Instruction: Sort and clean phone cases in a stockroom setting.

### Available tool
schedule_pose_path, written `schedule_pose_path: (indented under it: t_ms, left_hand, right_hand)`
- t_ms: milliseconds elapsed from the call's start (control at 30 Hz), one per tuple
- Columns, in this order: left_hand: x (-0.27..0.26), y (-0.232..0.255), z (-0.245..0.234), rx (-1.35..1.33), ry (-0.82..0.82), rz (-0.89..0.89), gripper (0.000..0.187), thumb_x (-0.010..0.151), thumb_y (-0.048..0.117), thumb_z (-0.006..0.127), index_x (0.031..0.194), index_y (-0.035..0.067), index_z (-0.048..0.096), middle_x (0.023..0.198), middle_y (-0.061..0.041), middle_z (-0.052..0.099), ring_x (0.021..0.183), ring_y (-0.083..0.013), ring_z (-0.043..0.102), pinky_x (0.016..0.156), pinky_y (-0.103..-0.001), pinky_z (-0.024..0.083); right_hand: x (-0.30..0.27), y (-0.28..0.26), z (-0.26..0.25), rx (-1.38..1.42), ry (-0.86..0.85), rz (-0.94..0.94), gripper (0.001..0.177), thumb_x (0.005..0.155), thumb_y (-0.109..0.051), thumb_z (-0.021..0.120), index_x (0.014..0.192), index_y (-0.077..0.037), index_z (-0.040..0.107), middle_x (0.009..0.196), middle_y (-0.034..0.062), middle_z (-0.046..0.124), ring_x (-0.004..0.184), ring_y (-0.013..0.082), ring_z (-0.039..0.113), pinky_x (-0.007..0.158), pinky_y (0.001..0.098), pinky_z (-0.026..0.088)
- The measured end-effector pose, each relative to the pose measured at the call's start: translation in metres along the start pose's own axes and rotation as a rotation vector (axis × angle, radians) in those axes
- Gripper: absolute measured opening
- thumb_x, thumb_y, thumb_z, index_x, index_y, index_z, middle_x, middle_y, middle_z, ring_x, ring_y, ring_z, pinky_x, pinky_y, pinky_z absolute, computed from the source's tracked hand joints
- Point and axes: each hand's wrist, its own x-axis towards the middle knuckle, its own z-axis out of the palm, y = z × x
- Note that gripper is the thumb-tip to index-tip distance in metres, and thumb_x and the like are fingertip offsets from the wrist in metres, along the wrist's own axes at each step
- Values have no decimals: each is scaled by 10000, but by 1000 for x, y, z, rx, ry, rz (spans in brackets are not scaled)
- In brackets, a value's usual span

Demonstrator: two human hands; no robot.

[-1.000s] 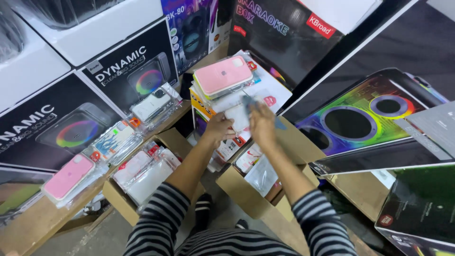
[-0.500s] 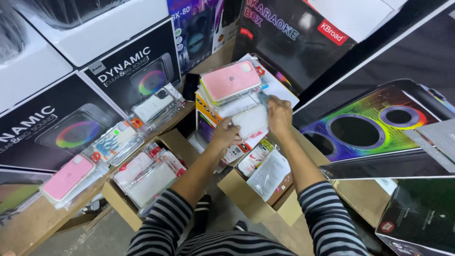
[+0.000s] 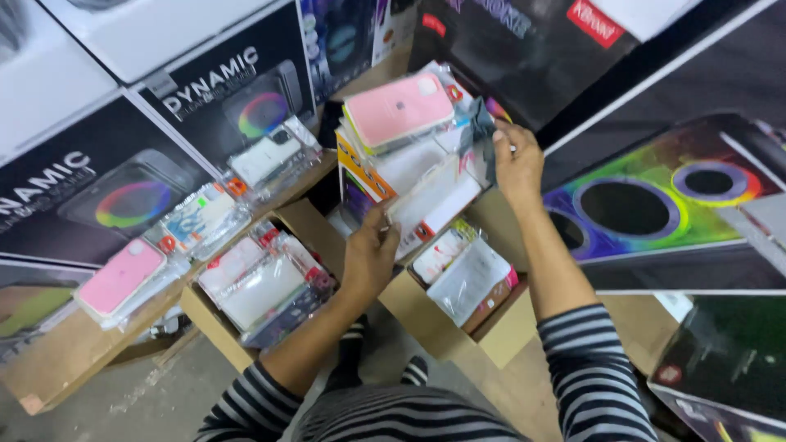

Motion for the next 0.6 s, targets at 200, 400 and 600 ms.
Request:
schedule_pose_path:
  t_ms: [200, 400, 600]
  left_hand:
    - [-16, -38, 51, 640, 180, 978, 269, 1033, 190, 562, 1232, 259, 729, 1177, -67, 719, 1071, -318, 714, 933, -410, 597]
    - [-48, -94, 121, 552, 40, 938, 304, 1023, 195, 478, 1187, 260, 725, 1332, -118, 616, 1289, -375, 574, 1079, -464, 435]
    - [-56, -204, 162, -329, -107, -583, 609, 953, 136, 536, 1543, 68, 401, 1190, -172, 556, 844, -310, 725, 695, -417, 642]
  right_hand:
    - [-70, -39, -77, 854, -281, 654, 508, 1064, -452, 511, 1371, -58, 603, 1086, 163, 730, 759, 211, 768, 604, 325, 677]
    - [-145, 45, -97, 718, -159, 787, 505, 913, -57, 673, 1409, -61, 578, 1130, 123, 679, 842, 167, 726, 619, 294, 668]
    - [-202, 100, -76, 641, -115, 864, 336, 911, -36, 686, 1246, -61, 657, 986, 68, 681, 777, 176, 691, 564, 306, 648]
